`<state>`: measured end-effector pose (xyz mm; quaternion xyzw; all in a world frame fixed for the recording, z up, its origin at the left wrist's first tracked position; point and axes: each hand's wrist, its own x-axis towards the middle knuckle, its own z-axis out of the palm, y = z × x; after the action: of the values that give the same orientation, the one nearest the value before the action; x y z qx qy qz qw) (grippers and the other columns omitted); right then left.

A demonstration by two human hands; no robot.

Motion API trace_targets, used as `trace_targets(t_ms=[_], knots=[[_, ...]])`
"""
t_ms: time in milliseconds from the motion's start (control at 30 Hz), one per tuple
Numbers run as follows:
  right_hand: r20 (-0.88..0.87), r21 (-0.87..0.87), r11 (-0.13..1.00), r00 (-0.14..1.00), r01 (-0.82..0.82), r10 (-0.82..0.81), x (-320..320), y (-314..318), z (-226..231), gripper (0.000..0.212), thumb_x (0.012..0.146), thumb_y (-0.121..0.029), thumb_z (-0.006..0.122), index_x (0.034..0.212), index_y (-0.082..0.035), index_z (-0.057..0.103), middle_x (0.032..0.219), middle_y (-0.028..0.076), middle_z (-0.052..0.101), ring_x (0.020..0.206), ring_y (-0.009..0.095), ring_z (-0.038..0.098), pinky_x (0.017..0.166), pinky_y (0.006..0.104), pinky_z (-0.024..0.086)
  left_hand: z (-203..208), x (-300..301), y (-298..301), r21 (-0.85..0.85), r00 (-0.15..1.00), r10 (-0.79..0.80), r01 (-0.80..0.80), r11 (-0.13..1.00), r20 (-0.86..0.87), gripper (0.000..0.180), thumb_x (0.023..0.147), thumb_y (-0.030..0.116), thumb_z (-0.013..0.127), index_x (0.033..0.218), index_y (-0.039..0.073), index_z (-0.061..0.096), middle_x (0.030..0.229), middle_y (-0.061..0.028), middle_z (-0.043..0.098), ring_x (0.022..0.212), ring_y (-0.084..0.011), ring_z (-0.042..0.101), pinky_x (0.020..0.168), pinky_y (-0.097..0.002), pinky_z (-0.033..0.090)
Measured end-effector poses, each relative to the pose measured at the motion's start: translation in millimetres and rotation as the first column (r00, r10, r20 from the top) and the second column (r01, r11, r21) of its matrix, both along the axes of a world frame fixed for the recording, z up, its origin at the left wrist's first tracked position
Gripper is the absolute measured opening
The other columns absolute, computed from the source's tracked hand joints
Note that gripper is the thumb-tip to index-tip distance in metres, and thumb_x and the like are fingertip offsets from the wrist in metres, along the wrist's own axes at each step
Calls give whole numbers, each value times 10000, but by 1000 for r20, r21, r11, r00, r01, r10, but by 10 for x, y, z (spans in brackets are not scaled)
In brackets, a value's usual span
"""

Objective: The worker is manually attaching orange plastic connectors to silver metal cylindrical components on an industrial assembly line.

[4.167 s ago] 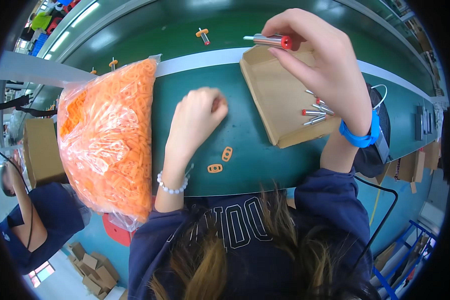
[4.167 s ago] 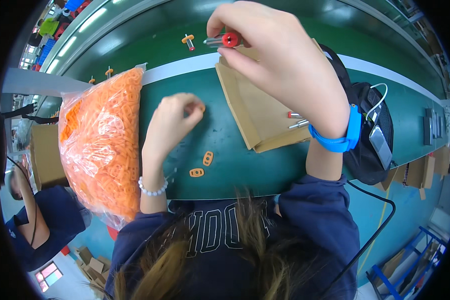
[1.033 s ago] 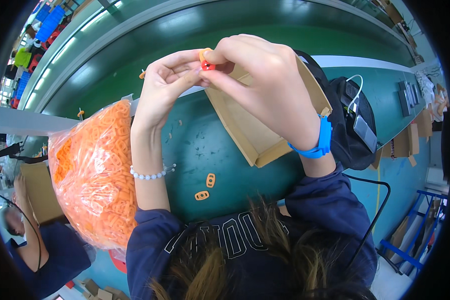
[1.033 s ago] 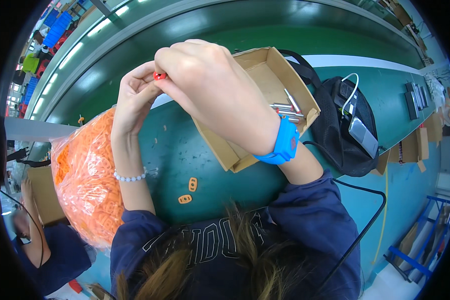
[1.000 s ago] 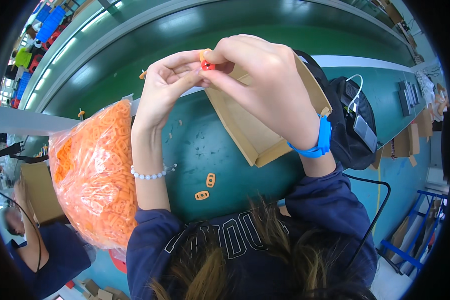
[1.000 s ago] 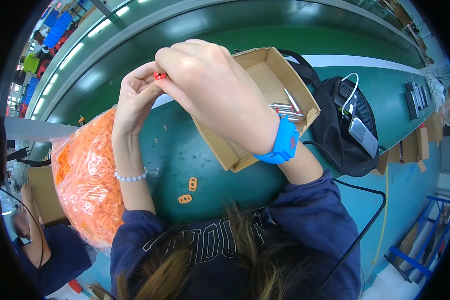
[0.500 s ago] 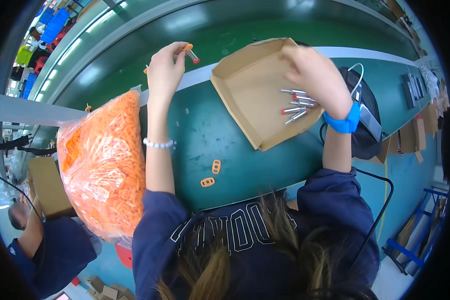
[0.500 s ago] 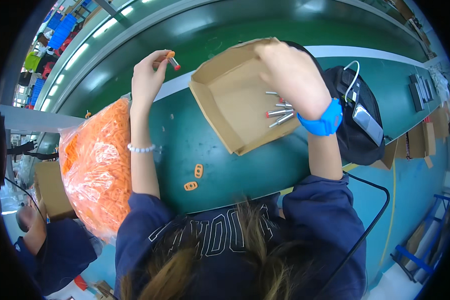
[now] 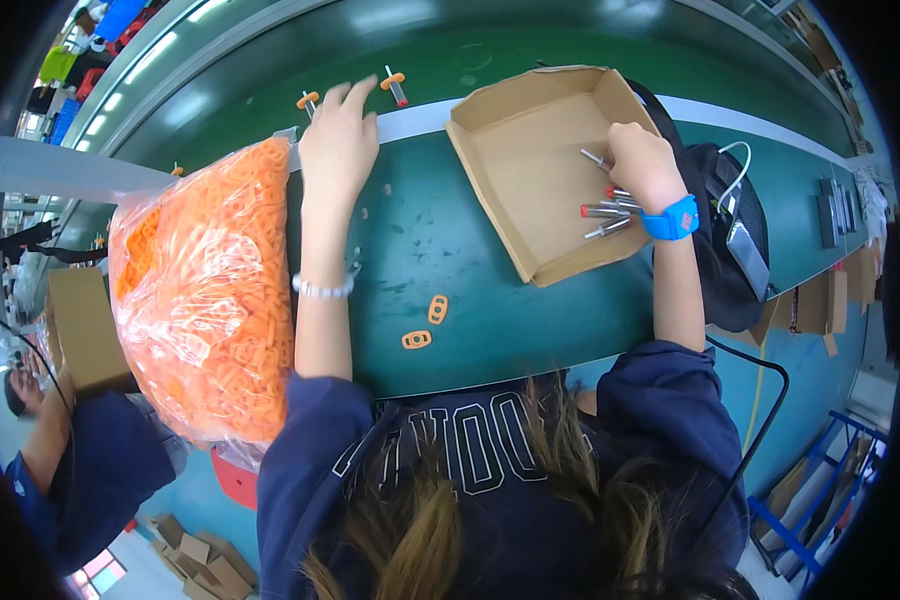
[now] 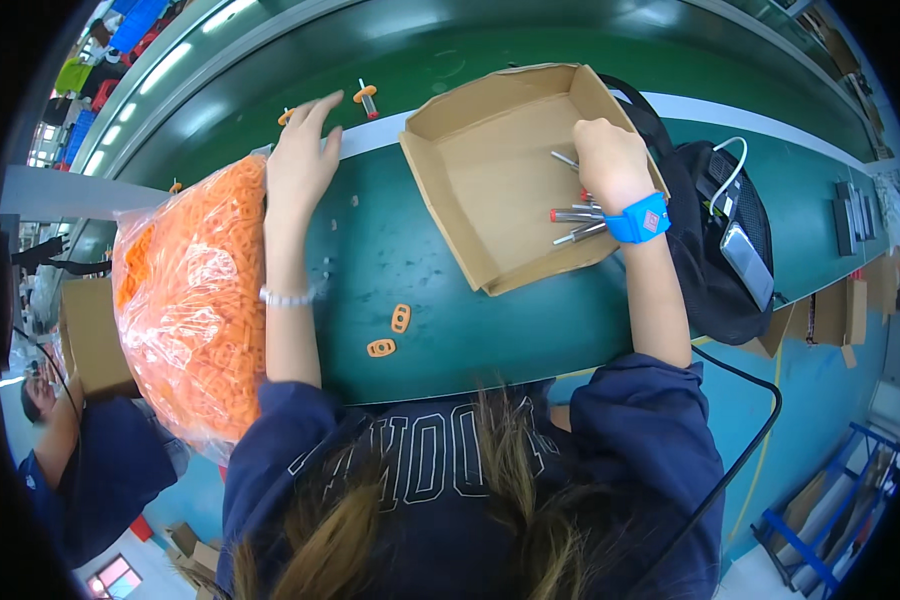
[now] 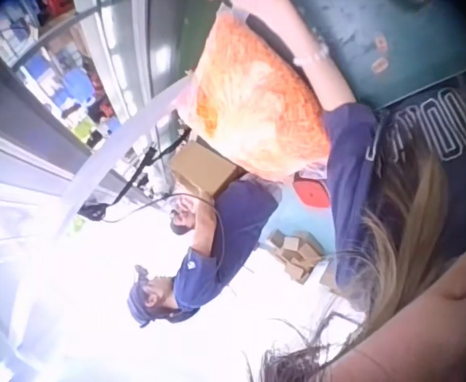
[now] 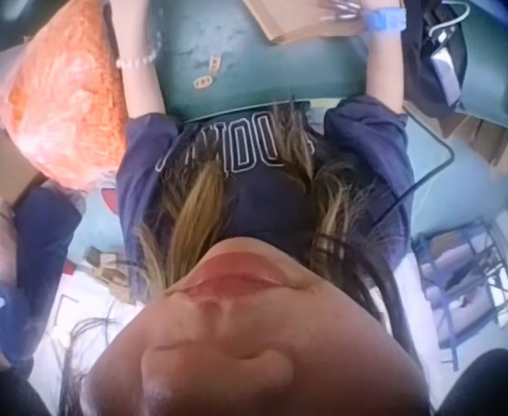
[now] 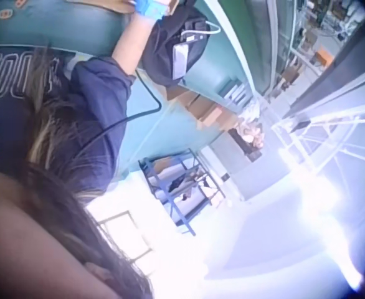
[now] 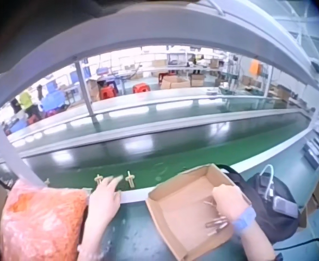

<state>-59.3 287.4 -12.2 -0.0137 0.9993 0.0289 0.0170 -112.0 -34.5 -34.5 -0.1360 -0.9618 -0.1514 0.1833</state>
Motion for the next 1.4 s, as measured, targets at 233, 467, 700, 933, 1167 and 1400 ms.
trace_targets(t_ms=[233, 467, 700, 933, 1167, 1400], knots=[[-1, -138, 973, 982, -186, 187, -58, -272, 393, 118, 760, -49, 595, 861, 10, 613, 826, 202, 646, 811, 367, 634, 739, 417, 516, 705, 1321, 91, -65, 727, -102, 198, 978, 679, 280, 788, 303, 695, 889, 48, 639, 772, -138, 672, 741, -307, 662, 656, -406, 522], [-410, -119, 843, 799, -524, 439, -2, -610, 806, 143, 815, -60, 588, 923, 33, 604, 867, 195, 617, 792, 364, 603, 714, 394, 512, 380, 1534, 303, -97, 710, -89, 217, 971, 698, 291, 734, 247, 755, 824, 38, 573, 730, -119, 640, 691, -318, 630, 608, -407, 481], [-306, -539, 709, 890, -456, 339, 134, -917, 1508, 124, 910, -76, 581, 973, 29, 565, 782, 48, 608, 695, 103, 574, 612, 238, 466, 569, 1079, 200, 431, 717, -451, 229, 873, 532, 137, 767, 37, 671, 887, -20, 640, 799, -164, 660, 702, -241, 669, 649, -321, 534], [-561, -776, 185, 794, -603, 236, -48, -799, 1214, 188, 794, 48, 678, 976, 50, 629, 878, 81, 634, 786, 139, 631, 721, 248, 519, 956, 393, 332, 925, 836, -486, -65, 374, 255, 242, 928, 118, 589, 1100, -52, 605, 947, -118, 684, 849, -177, 686, 702, -242, 546], [-539, -821, 142, 833, -553, 126, -132, -889, 1007, 242, 775, 60, 700, 1014, 47, 660, 873, 36, 616, 833, 90, 606, 754, 229, 548, 963, 215, 472, 952, 846, -480, -92, 293, 230, 249, 944, 98, 553, 1140, -53, 582, 975, -155, 675, 874, -199, 681, 769, -273, 558], [-506, -815, 270, 857, -512, 98, -264, -940, 929, 236, 766, 38, 715, 998, 33, 673, 855, 53, 629, 802, 101, 619, 735, 227, 548, 872, 48, 463, 931, 873, -435, -55, 362, 221, 248, 934, 59, 549, 1136, -82, 581, 1002, -160, 669, 894, -198, 676, 794, -276, 553]])
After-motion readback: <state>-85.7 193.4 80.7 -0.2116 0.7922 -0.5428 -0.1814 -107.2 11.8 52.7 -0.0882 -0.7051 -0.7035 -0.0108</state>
